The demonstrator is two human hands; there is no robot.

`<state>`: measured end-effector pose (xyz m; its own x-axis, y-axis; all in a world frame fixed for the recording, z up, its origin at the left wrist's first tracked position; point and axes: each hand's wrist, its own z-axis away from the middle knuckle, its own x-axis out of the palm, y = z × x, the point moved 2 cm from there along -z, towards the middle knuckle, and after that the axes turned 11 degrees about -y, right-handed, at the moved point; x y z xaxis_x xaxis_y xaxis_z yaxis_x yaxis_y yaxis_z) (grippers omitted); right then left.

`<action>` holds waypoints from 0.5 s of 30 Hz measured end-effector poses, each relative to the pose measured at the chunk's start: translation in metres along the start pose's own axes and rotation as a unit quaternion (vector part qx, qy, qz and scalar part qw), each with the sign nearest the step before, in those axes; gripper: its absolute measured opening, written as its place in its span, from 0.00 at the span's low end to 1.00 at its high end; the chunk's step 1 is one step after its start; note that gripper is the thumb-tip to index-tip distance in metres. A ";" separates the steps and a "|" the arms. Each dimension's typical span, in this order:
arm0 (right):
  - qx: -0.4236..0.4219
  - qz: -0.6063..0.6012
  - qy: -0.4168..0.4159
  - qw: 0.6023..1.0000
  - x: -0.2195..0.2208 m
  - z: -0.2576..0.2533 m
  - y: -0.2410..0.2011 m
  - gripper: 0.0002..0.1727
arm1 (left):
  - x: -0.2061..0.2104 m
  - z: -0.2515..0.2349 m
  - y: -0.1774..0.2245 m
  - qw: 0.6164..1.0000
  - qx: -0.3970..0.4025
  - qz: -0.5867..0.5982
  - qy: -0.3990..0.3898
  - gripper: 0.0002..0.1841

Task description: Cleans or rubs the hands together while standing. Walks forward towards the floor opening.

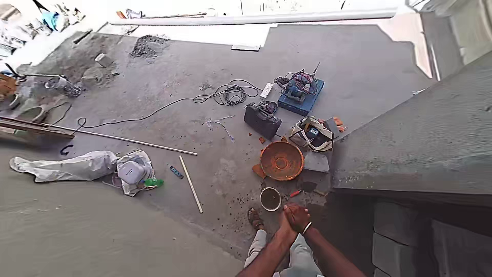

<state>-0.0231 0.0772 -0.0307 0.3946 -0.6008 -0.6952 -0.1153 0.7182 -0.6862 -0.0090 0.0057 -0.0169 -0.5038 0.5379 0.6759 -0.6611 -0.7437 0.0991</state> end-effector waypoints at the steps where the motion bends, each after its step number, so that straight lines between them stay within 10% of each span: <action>1: 0.088 -0.015 -0.006 0.996 -0.015 0.014 0.007 0.37 | 0.025 0.011 -0.010 0.998 -0.003 -0.055 0.012 0.26; 5: 0.371 -0.075 0.022 0.925 -0.079 0.091 0.008 0.33 | 0.075 0.041 -0.079 0.944 -0.016 -0.315 -0.096 0.28; 10: 0.418 -0.077 0.322 0.846 -0.060 0.185 0.021 0.30 | 0.099 0.062 -0.156 0.693 -0.036 -0.692 -0.198 0.32; 13: 0.533 -0.192 0.051 0.822 -0.116 0.224 -0.011 0.27 | 0.103 0.061 -0.190 0.724 -0.146 -0.641 -0.209 0.16; 15: 0.575 -0.186 0.029 0.796 -0.122 0.240 0.004 0.25 | 0.109 0.052 -0.218 0.756 -0.259 -0.565 -0.207 0.11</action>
<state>0.1470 0.2376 0.1022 0.1608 -0.8383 -0.5210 0.9235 0.3141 -0.2204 0.1090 0.2054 0.0731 0.6913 0.4628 0.5549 -0.7219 0.4096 0.5577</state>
